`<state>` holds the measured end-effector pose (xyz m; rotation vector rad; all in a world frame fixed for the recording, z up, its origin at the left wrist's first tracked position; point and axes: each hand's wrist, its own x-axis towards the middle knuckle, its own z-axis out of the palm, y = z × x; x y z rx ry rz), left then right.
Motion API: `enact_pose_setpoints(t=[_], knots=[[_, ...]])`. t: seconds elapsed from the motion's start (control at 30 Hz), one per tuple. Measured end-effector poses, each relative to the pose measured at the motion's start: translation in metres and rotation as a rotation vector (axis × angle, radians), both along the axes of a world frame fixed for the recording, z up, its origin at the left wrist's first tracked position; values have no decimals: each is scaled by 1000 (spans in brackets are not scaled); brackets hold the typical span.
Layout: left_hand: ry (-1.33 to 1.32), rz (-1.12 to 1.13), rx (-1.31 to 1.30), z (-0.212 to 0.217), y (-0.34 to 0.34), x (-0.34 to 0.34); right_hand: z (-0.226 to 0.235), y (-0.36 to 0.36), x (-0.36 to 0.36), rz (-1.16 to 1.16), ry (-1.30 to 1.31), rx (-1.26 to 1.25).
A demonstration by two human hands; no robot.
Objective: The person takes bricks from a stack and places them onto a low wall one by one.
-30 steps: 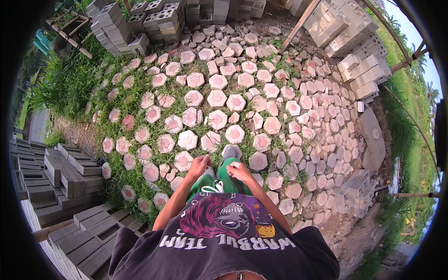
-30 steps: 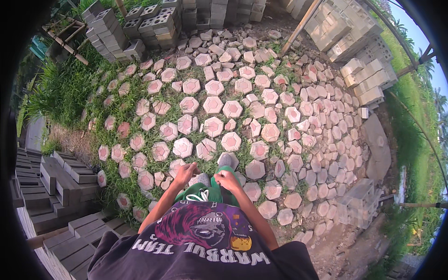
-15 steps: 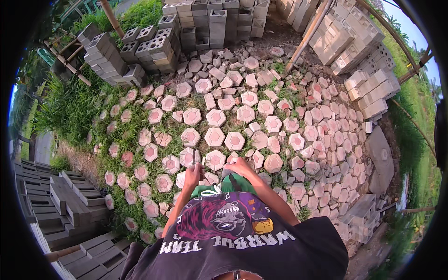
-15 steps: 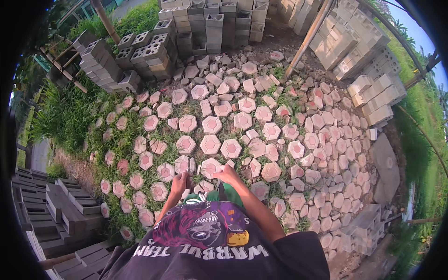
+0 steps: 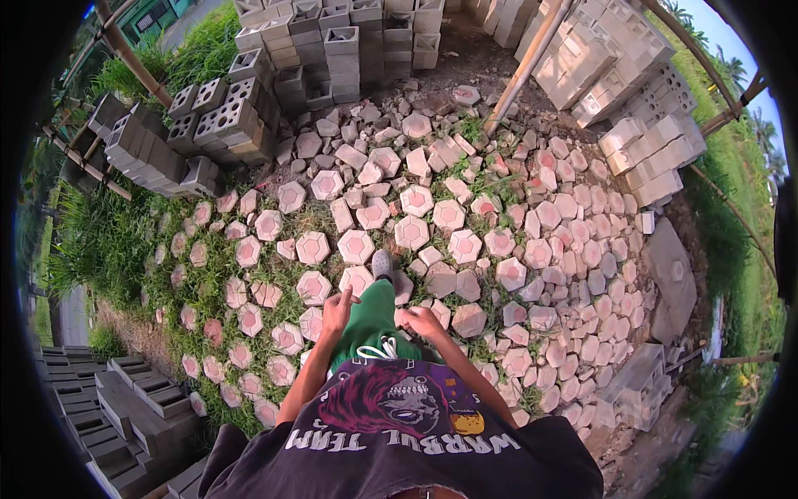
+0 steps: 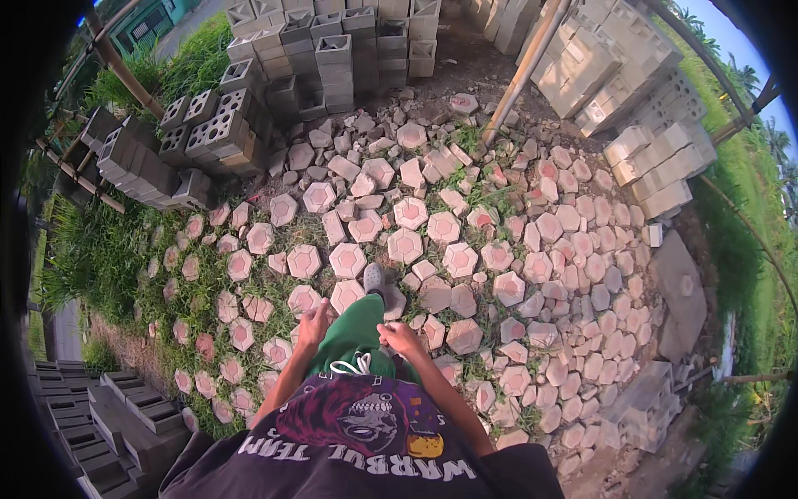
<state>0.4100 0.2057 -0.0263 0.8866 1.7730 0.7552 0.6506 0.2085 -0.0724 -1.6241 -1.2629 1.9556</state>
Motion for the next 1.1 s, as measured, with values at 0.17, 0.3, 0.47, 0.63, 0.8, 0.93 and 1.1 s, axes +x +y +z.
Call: enact_pose_setpoints(t=[0.17, 0.3, 0.47, 0.63, 0.8, 0.93, 1.1], knots=[[-121, -52, -77, -12, 126, 20, -11, 91, 33, -155, -5, 120], [-56, -233, 104, -11, 218, 38, -7, 160, 51, -342, -95, 134], [-20, -327, 95, 5, 313, 44, -6, 232, 60, -339, -206, 154], [-29, -313, 67, -1, 368, 51, -9, 271, 66, -321, -120, 150], [29, -251, 58, -32, 390, 59, -17, 349, 85, -226, -172, 132], [64, -159, 0, -35, 426, 78, -43, 439, 114, -97, -100, 114], [21, 189, 42, -61, 487, 108, -31, 570, 140, 53, -92, 127]])
